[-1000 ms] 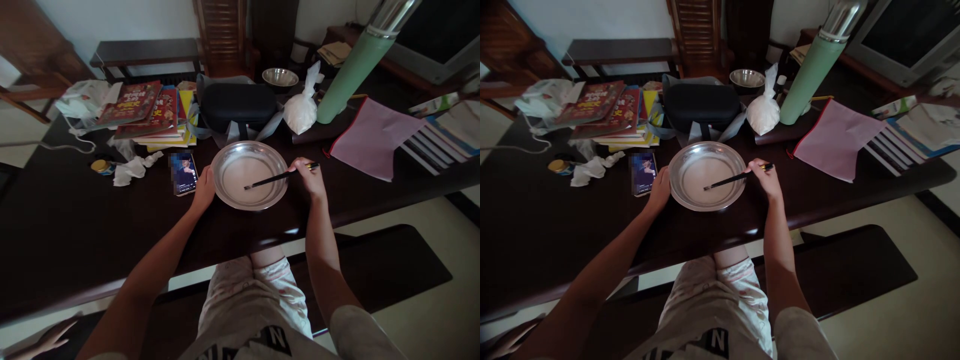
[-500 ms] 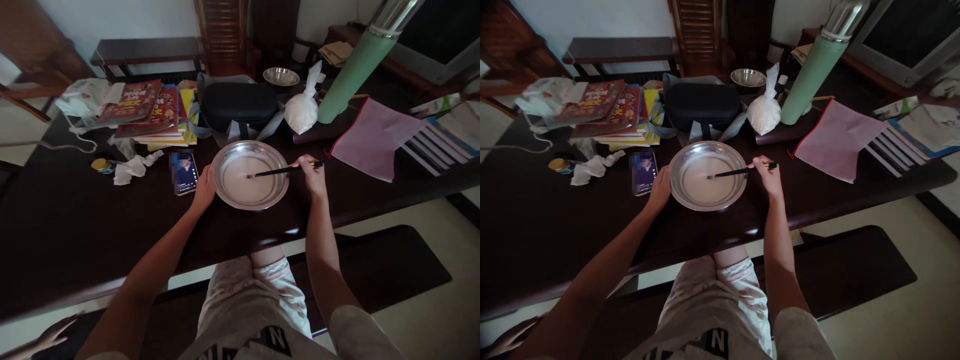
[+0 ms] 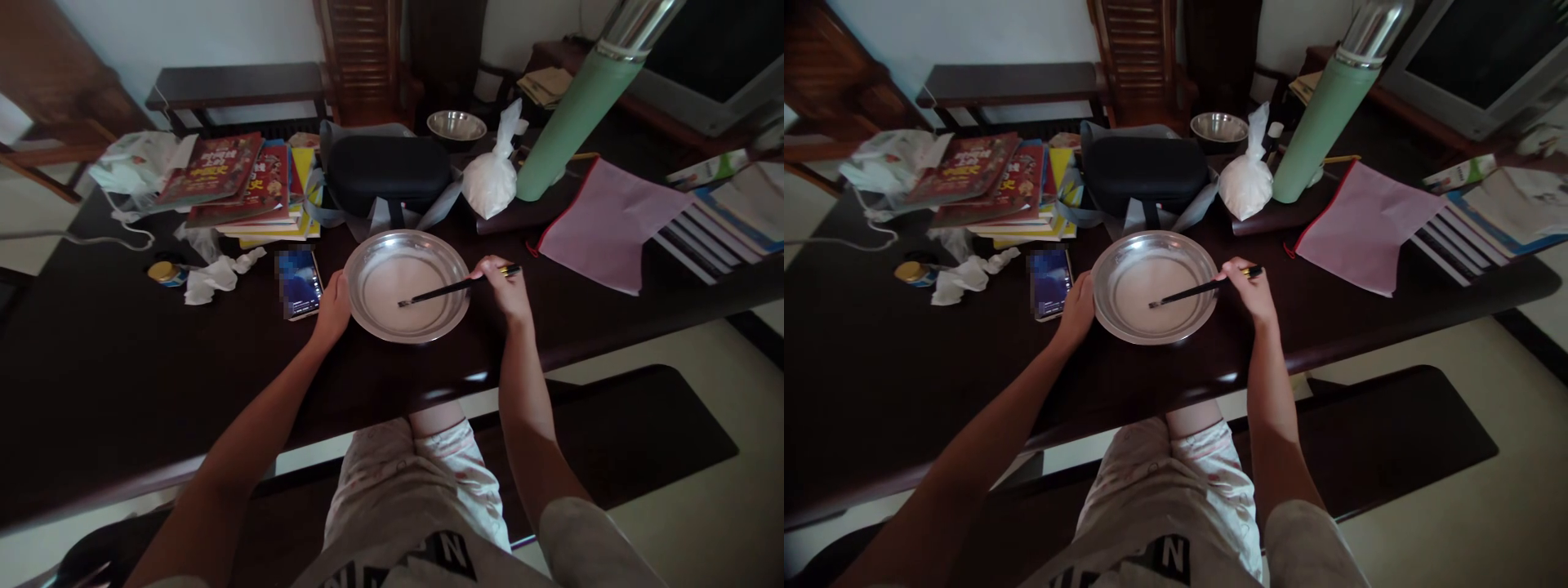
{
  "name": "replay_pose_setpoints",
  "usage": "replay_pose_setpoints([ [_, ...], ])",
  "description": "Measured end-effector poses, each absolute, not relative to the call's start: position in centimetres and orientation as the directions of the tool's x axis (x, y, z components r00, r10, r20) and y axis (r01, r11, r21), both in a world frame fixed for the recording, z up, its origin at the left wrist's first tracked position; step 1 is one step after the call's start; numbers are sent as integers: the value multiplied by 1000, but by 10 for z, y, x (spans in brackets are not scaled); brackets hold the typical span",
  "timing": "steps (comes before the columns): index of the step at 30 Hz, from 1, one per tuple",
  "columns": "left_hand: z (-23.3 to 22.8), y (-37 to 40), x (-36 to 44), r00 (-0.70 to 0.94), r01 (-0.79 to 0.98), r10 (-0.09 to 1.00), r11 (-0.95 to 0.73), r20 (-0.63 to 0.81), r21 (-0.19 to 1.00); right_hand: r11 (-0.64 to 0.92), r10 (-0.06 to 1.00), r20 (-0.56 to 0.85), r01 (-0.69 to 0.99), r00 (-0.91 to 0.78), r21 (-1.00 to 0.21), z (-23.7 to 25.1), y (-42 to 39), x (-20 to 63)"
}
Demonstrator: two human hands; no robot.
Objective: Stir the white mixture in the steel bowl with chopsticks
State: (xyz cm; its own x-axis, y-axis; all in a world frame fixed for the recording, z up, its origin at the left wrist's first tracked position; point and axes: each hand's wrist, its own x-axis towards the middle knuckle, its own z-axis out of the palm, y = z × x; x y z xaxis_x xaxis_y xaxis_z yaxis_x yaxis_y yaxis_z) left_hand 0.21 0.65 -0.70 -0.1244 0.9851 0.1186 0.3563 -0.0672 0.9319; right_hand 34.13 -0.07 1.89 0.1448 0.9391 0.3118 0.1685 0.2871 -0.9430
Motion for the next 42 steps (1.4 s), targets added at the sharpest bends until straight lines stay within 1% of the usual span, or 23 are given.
replay_pose_setpoints([
  [1,-8,7,2,-124,354,985,-68,119,933,290,943,314,186,110,-939,19,-1,341],
  [2,-9,7,2,-125,352,985,-69,120,933,292,941,318,199,114,-935,19,0,340],
  [5,-12,8,1,-131,344,982,-83,135,935,283,914,328,204,237,-937,20,0,341],
  [7,-12,8,1,-134,342,982,-83,136,936,278,908,321,185,269,-942,19,0,341],
  [11,-8,7,2,-127,358,985,-62,114,932,290,940,316,188,130,-939,19,-1,340],
  [12,-7,6,2,-126,362,986,-59,111,930,293,938,321,196,129,-936,19,-1,340],
  [15,-5,5,2,-126,358,986,-59,111,932,291,915,332,196,231,-937,17,0,342],
  [17,-6,5,2,-123,352,986,-64,114,934,286,912,323,173,252,-943,17,0,342],
  [21,-8,6,1,-123,358,986,-62,113,932,292,943,316,190,108,-937,17,1,340],
  [22,-9,6,1,-126,358,985,-62,114,932,300,940,325,199,105,-933,17,1,340],
  [25,-9,6,2,-137,354,983,-64,119,933,299,913,341,200,225,-933,17,1,342],
  [27,-9,6,2,-137,352,984,-61,116,934,295,907,330,166,260,-941,17,1,343],
  [29,-8,6,2,-134,354,984,-59,113,933,287,928,315,156,198,-945,17,0,343],
  [31,-8,6,2,-134,356,984,-64,118,932,286,945,309,181,112,-941,17,0,341],
  [32,-8,6,2,-134,356,984,-67,121,932,288,945,312,191,104,-938,17,0,340],
  [37,-8,6,1,-125,351,985,-71,122,934,293,906,327,159,271,-943,15,1,344],
  [38,-8,6,2,-127,349,984,-72,123,934,296,910,326,148,258,-944,15,1,344],
  [41,-7,6,2,-129,343,984,-72,122,937,312,934,332,149,134,-938,15,1,343],
  [42,-7,6,2,-130,343,984,-70,121,937,316,935,336,160,116,-935,16,1,342],
])
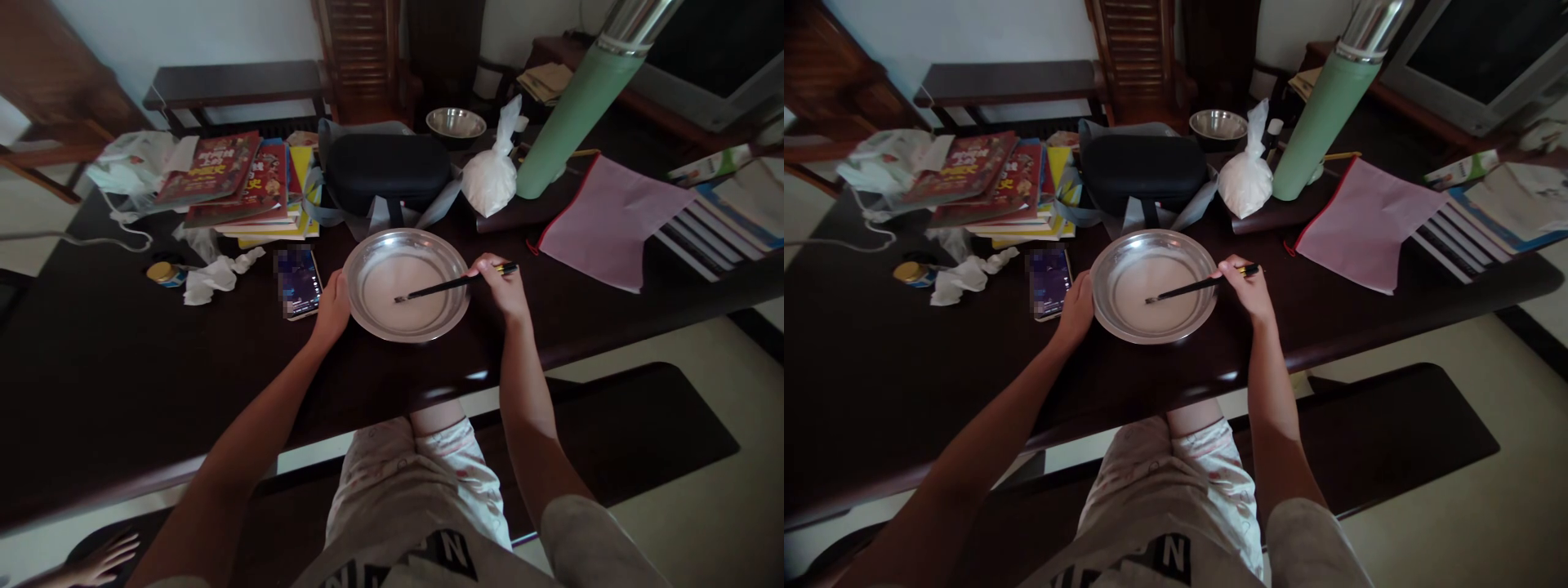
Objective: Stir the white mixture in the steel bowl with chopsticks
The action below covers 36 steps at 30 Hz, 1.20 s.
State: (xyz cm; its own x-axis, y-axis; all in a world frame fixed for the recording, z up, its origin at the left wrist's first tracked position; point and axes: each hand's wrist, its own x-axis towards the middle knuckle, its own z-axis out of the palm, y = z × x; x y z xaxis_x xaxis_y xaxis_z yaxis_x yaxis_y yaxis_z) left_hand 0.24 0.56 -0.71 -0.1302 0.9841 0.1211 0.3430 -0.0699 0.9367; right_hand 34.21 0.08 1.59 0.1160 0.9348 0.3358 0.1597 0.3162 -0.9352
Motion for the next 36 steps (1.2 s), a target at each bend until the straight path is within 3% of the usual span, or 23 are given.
replay_pose_setpoints([
  [5,-6,6,3,-134,350,983,-72,125,934,312,895,345,158,281,-937,16,2,344],
  [11,-8,7,3,-151,340,981,-67,124,938,307,934,331,169,134,-936,13,2,344],
  [15,-10,7,3,-153,339,980,-68,126,938,313,899,344,154,270,-937,13,2,345],
  [21,-11,8,1,-139,336,980,-87,140,938,314,933,339,181,124,-932,15,2,343],
  [25,-13,9,1,-139,340,980,-87,141,936,310,900,347,173,262,-935,15,2,345],
  [31,-13,9,1,-134,342,980,-96,150,935,300,939,324,187,113,-935,17,1,342],
  [36,-10,8,2,-136,358,980,-85,142,930,301,910,334,162,245,-940,17,1,344],
])
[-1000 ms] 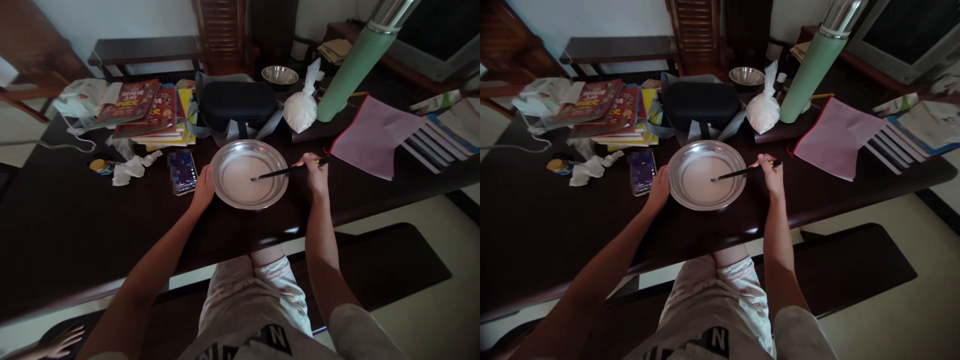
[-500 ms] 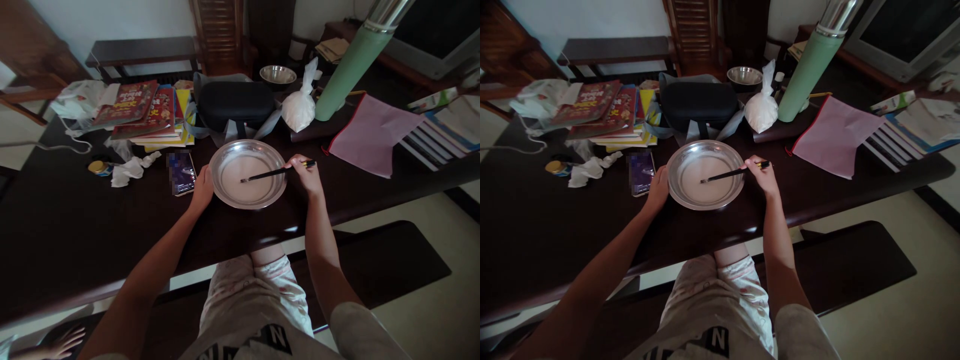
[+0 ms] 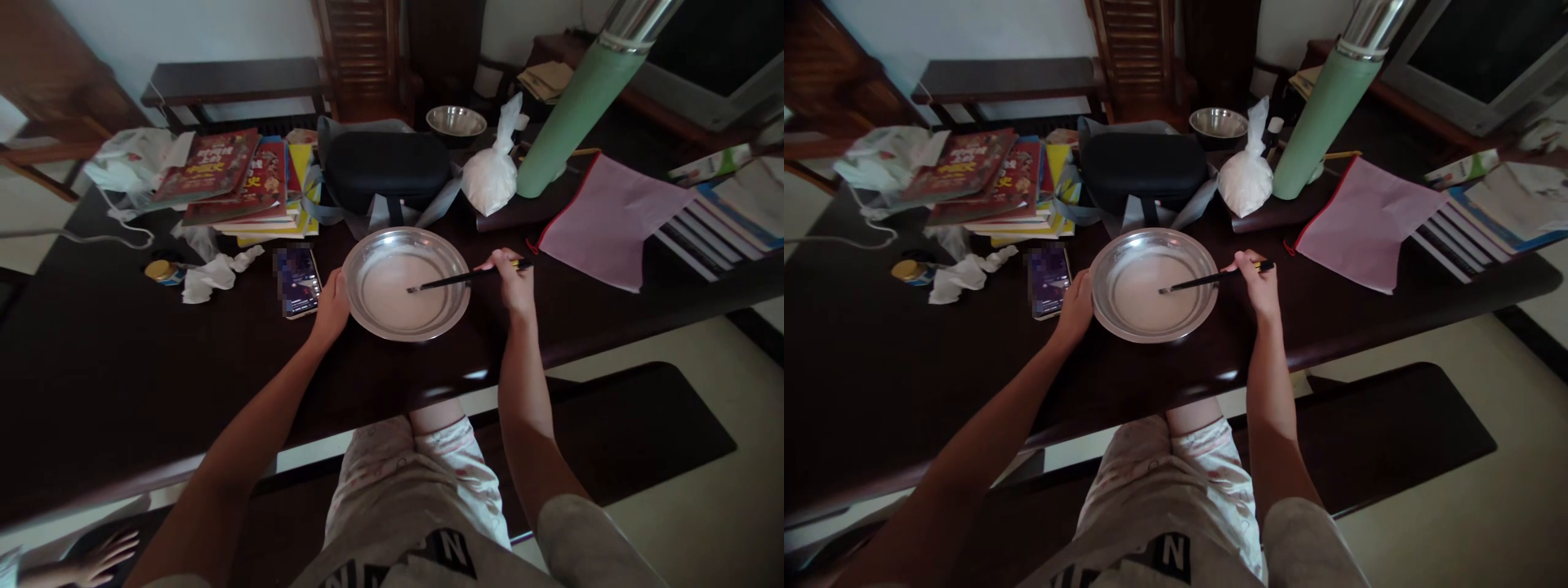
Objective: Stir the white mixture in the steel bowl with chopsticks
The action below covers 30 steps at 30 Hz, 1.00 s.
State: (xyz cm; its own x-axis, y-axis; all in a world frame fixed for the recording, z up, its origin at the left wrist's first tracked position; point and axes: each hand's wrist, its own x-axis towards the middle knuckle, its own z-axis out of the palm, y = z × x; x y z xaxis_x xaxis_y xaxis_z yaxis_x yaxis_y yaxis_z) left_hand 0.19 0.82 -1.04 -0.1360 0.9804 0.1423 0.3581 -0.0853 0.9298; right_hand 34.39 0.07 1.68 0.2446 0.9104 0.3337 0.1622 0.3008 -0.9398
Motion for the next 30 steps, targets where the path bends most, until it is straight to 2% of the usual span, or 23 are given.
replay_pose_setpoints([
  [5,-11,8,2,-136,354,980,-90,146,931,301,938,325,188,116,-935,16,1,342],
  [10,-13,8,1,-129,346,980,-98,151,933,285,916,322,177,239,-942,17,1,343],
  [14,-14,8,0,-124,362,981,-94,148,927,284,942,308,173,133,-943,18,1,342],
  [19,-14,8,1,-132,338,980,-97,149,936,290,913,330,190,237,-938,18,1,343],
  [24,-10,7,2,-140,343,981,-82,138,936,285,941,313,195,129,-938,18,0,341],
  [30,-8,7,3,-148,334,981,-66,121,940,288,910,322,160,263,-944,17,1,343],
])
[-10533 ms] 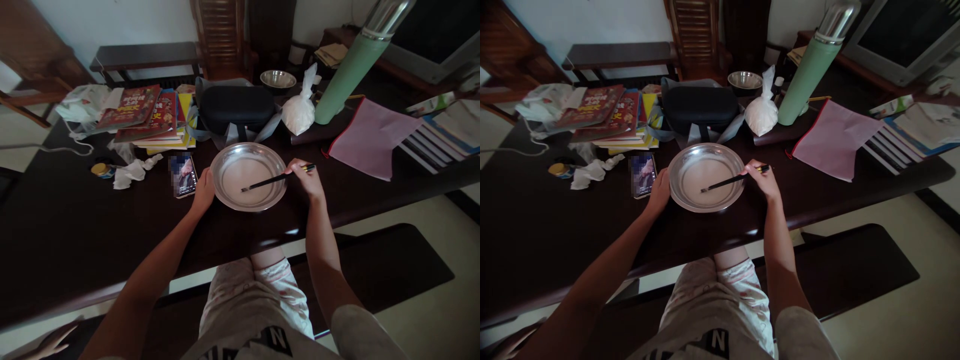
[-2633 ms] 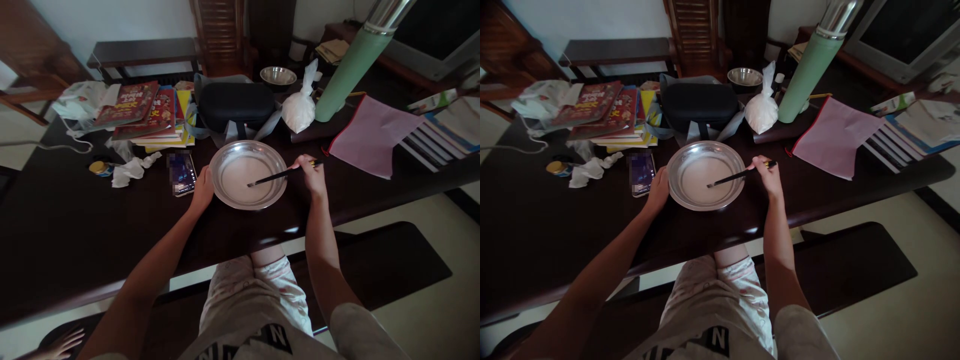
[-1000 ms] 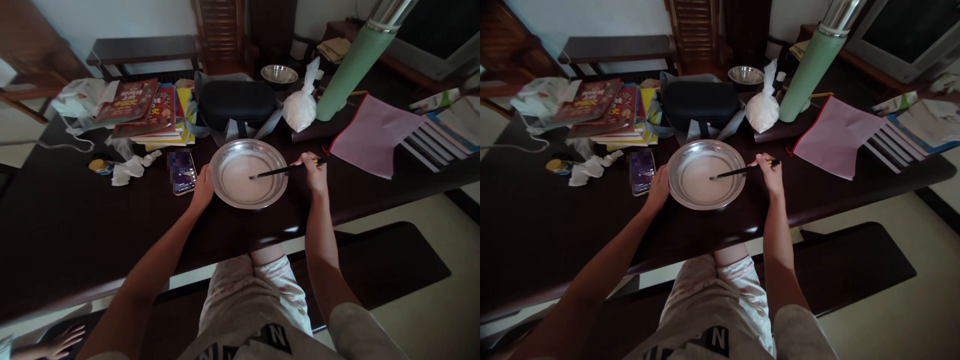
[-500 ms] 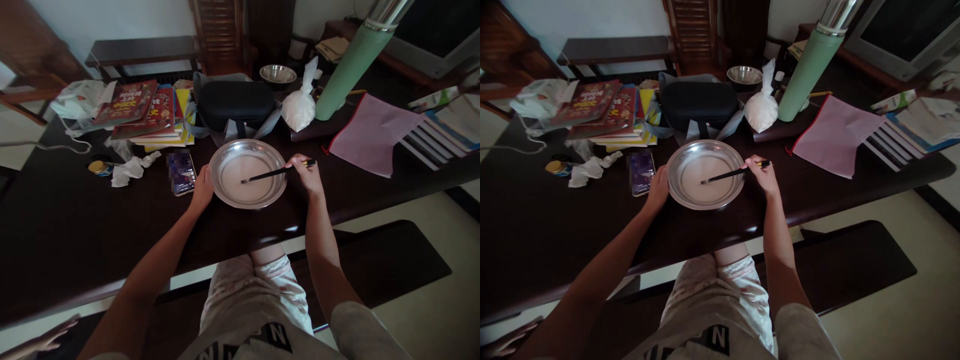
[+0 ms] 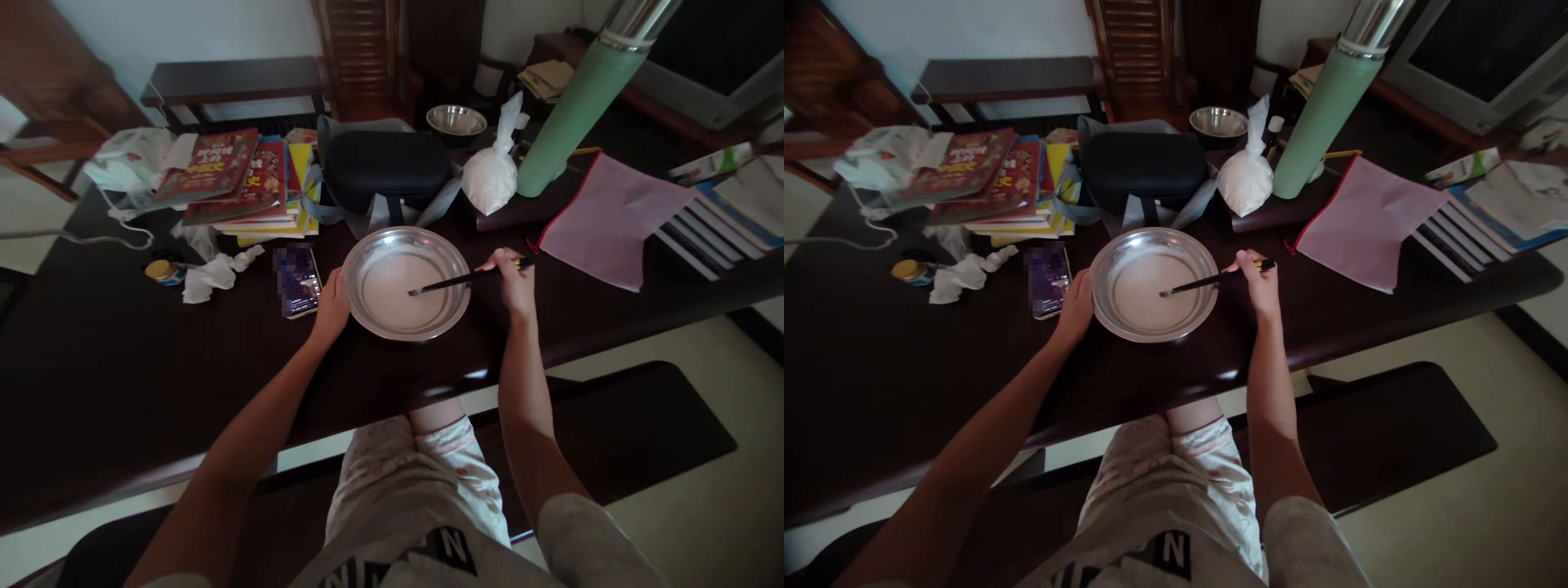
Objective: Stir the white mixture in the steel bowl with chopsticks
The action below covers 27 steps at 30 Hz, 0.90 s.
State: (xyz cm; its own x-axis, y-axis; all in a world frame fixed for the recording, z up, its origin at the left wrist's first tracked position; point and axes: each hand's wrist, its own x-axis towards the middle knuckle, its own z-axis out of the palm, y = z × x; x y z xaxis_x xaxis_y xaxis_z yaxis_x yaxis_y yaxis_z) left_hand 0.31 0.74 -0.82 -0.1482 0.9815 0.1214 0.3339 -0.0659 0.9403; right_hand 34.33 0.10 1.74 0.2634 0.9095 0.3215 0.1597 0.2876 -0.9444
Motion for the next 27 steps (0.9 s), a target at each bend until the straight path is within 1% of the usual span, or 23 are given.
replay_pose_setpoints([
  [4,-9,7,3,-141,337,982,-71,125,939,296,939,321,187,121,-937,18,0,341],
  [5,-8,7,3,-140,341,982,-72,126,937,296,939,323,200,120,-934,19,0,341],
  [7,-8,7,3,-143,344,981,-71,128,936,291,926,329,203,186,-935,19,0,342],
  [9,-8,7,4,-148,343,981,-66,124,937,288,909,327,176,259,-941,18,0,343],
  [10,-8,7,4,-149,342,981,-64,121,938,287,909,321,160,266,-945,18,0,343],
  [12,-9,7,3,-150,339,982,-62,119,939,284,925,312,151,217,-947,17,0,343],
  [15,-10,7,2,-147,333,981,-73,129,940,287,938,317,198,137,-937,18,0,341],
  [17,-11,7,2,-145,333,980,-80,135,940,290,926,330,215,182,-933,19,0,341],
  [20,-12,7,2,-143,336,980,-84,139,938,283,911,325,187,254,-941,19,0,343],
  [24,-11,7,2,-141,336,980,-84,138,938,289,936,316,174,153,-941,19,-1,342],
  [25,-10,7,2,-139,336,981,-82,135,938,298,935,324,174,145,-939,19,-1,341],
  [27,-9,6,2,-136,335,982,-78,130,939,308,920,339,173,196,-936,18,0,342],
])
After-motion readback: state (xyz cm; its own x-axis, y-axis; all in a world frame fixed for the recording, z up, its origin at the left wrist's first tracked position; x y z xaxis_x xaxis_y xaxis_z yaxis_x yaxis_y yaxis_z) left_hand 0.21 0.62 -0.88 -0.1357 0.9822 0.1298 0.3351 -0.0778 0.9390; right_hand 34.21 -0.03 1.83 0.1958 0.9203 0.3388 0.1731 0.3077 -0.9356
